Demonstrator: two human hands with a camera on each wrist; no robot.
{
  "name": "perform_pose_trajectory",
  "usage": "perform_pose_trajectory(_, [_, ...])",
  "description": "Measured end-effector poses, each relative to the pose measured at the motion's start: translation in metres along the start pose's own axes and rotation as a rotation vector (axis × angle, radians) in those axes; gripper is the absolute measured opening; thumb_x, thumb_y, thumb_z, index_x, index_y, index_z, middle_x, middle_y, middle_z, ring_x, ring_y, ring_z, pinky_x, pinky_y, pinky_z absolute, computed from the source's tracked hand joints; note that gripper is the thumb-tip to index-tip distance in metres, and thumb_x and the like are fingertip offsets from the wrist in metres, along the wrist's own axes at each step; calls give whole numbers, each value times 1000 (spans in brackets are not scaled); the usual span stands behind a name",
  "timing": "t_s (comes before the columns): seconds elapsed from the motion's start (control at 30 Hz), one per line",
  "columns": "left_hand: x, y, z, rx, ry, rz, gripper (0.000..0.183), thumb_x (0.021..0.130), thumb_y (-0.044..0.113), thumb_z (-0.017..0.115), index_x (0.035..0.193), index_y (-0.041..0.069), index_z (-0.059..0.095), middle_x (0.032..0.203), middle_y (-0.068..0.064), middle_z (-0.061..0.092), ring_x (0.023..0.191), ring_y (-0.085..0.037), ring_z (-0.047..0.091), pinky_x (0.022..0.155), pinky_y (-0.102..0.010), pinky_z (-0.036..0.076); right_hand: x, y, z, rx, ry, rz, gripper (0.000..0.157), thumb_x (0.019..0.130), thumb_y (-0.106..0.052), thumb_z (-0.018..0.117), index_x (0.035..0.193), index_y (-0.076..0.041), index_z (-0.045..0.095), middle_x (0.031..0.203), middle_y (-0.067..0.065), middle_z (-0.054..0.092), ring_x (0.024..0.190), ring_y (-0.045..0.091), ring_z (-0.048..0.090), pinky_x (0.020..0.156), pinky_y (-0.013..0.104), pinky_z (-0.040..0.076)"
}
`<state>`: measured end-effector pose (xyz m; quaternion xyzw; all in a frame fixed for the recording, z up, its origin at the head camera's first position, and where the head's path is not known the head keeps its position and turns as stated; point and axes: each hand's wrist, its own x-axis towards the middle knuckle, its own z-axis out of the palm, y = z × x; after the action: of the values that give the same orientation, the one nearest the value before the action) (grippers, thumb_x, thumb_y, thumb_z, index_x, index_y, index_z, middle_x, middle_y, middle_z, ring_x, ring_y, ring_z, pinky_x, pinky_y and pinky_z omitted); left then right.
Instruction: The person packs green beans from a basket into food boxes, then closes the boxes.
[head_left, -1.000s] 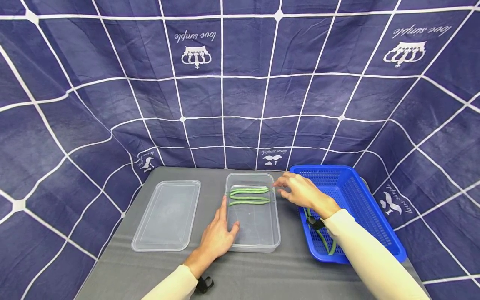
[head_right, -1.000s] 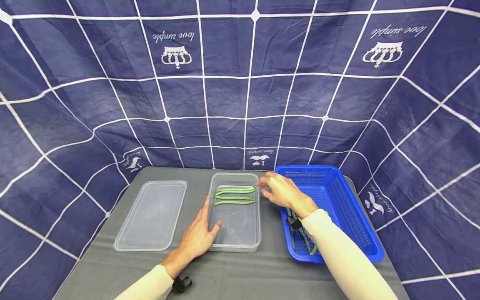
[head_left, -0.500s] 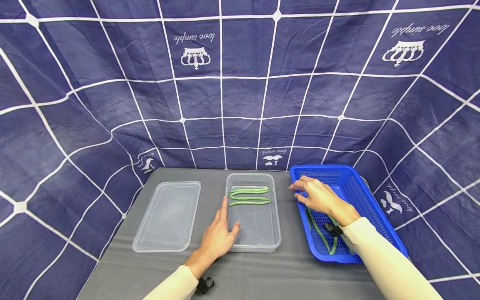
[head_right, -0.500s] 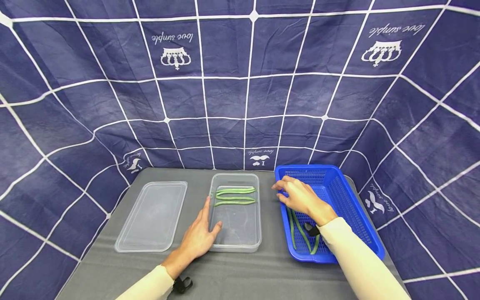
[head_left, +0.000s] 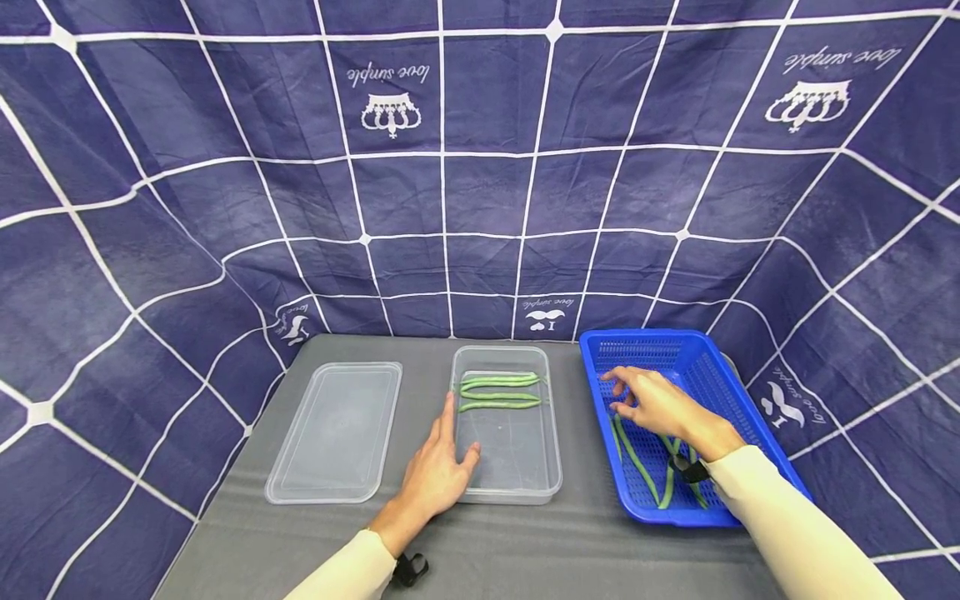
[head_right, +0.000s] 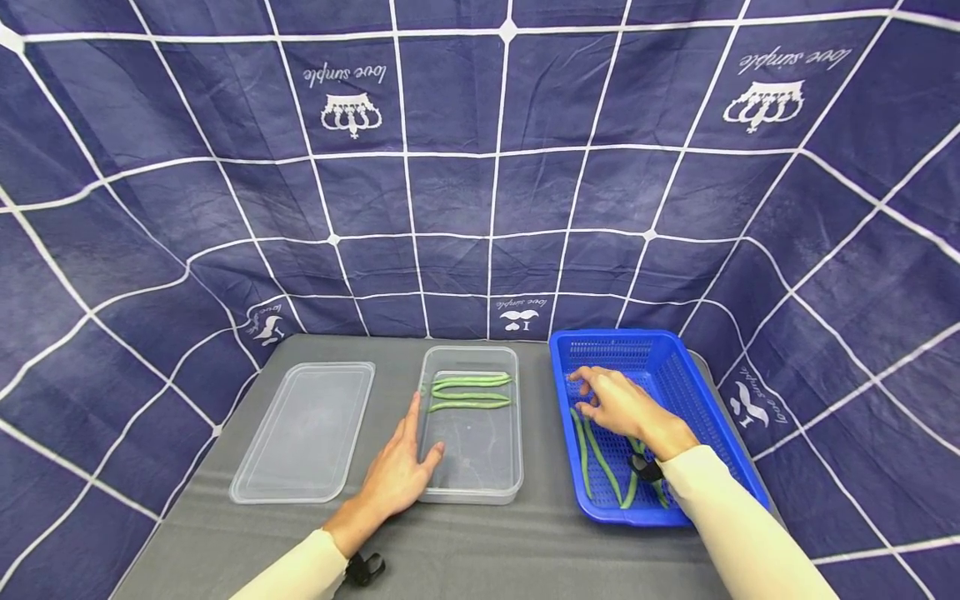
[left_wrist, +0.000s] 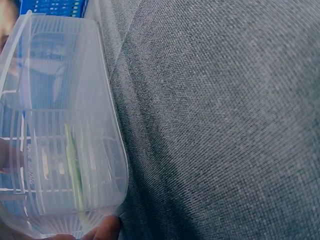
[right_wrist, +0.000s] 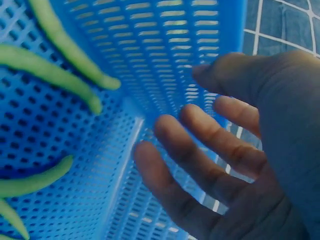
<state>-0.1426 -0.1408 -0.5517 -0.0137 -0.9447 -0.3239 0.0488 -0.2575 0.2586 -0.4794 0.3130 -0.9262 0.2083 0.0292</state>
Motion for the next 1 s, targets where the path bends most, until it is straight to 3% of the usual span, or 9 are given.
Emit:
perform_pose_trajectory(0.2, [0, -1, -1, 2, -6, -5, 101, 109, 39, 74, 189, 18, 15, 172, -19, 60, 139, -52, 74, 100, -69, 64, -9, 11, 3, 42, -132, 11, 52, 90, -7, 95, 138, 0, 75, 101, 3, 78, 79, -2, 67, 77, 32, 60])
perform_pose_trajectory(0.43, [0, -1, -2, 1, -16, -11, 102, 109, 39, 75, 189, 18, 15, 172, -20, 60, 139, -52, 74, 99, -69, 64, -17, 16, 11, 60, -243, 63, 61, 86, -9, 98, 141, -1, 75, 100, 4, 79, 81, 7, 69, 79, 34, 61])
perform_pose_trajectory(0.53, [1, -1, -2, 2, -16, -8, 102, 109, 38, 75, 189, 18, 14, 171, -20, 60, 137, -52, 75, 98, -68, 64, -19, 16, 12, 97, -273, 99, 63, 85, -7, 99, 142, -1, 74, 101, 5, 77, 79, 8, 67, 70, 29, 60])
perform_pose_trajectory(0.63, [1, -1, -3, 2, -17, -6, 102, 109, 38, 74, 189, 18, 14, 171, -21, 61, 137, -53, 75, 97, -69, 64, -21, 16, 14, 162, -298, 124, 62, 86, -5, 99, 142, -1, 72, 103, 7, 75, 65, 5, 66, 57, 25, 59])
perform_pose_trajectory(0.73, [1, -1, -3, 3, -18, -7, 102, 109, 38, 74, 189, 17, 14, 171, -21, 61, 138, -52, 74, 97, -69, 64, -23, 17, 17, 219, -325, 137, 58, 87, -3, 98, 138, 0, 70, 103, 9, 72, 58, 5, 67, 52, 25, 59])
perform_pose_trajectory(1.0, [0, 0, -2, -4, -11, -1, 102, 109, 38, 74, 189, 17, 15, 170, -21, 62, 136, -53, 75, 98, -69, 64, -25, 19, 24, 334, -361, 209, 51, 86, 6, 95, 126, -1, 65, 98, 9, 66, 62, 12, 72, 55, 30, 66])
